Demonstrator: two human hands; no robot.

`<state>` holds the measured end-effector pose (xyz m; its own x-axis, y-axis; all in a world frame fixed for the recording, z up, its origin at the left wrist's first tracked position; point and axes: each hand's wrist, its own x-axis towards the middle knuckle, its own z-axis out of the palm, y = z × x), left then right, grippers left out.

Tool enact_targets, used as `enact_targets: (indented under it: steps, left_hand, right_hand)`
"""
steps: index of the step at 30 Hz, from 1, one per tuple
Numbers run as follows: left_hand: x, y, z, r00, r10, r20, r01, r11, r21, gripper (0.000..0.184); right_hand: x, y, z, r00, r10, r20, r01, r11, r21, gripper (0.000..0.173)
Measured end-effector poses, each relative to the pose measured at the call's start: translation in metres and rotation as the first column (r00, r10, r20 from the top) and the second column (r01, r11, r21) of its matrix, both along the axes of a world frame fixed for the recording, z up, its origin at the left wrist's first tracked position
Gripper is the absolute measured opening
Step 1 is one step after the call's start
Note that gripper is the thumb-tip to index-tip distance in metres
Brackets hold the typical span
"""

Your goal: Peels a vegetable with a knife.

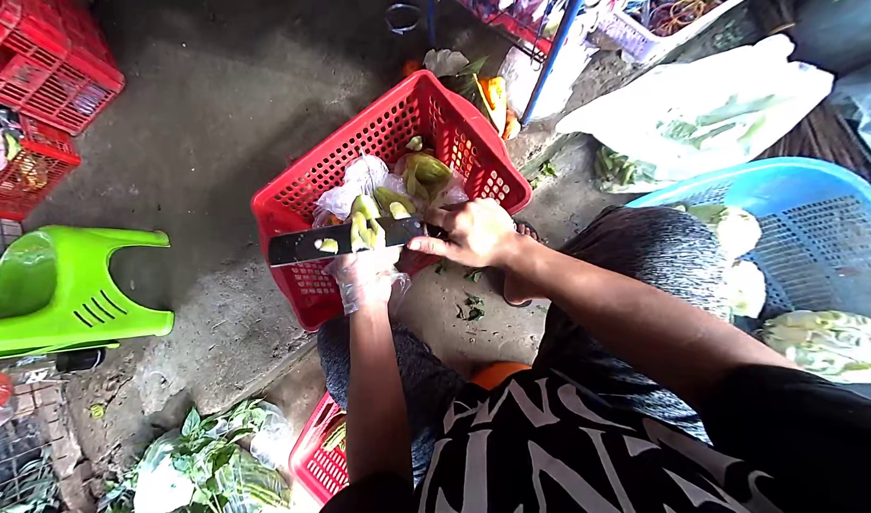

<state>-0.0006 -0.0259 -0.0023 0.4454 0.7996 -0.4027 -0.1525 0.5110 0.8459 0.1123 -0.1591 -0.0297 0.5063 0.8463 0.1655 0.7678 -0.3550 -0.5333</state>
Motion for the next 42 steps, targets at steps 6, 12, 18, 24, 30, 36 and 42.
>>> enact_targets:
  steps: [6,12,18,24,30,36,42]
  left_hand:
    - [-0.002,-0.001,-0.005,0.999,-0.016,0.051,0.015,1.0,0.013,0.03]
    - [-0.002,0.01,-0.004,0.963,-0.207,0.172,0.214,0.977,-0.02,0.033]
    - [0.005,0.014,0.0,0.986,0.019,0.164,0.018,0.974,-0.225,0.042]
    - [-0.004,0.01,0.001,0.973,-0.016,0.23,0.027,0.999,-0.046,0.034]
    - [-0.015,0.015,-0.018,0.936,-0.173,0.308,0.137,0.981,0.135,0.031]
    - [-0.008,0.015,-0.008,0.895,-0.238,0.378,0.236,0.97,0.053,0.035]
    - [-0.013,0.014,-0.014,0.912,-0.125,0.39,0.189,0.973,-0.13,0.042]
  right_hand:
    - [0.002,-0.001,0.002,0.998,0.06,0.006,-0.06,0.997,0.038,0.084]
    - [0.038,0.009,0.014,0.822,-0.368,-0.435,0.201,0.902,-0.382,0.075]
    - [0.021,0.001,0.028,0.248,-0.218,-0.944,0.19,0.966,-0.173,0.062]
    - [-0.019,-0.009,0.014,0.986,0.079,-0.15,-0.05,0.981,0.186,0.079]
    - [-0.026,0.0,-0.001,0.957,0.051,0.284,-0.138,0.945,0.297,0.076]
    - [-0.024,0.0,-0.005,0.941,0.013,0.338,-0.128,0.939,0.32,0.076]
    - [-0.022,-0.001,-0.007,0.936,-0.003,0.352,-0.119,0.939,0.324,0.074]
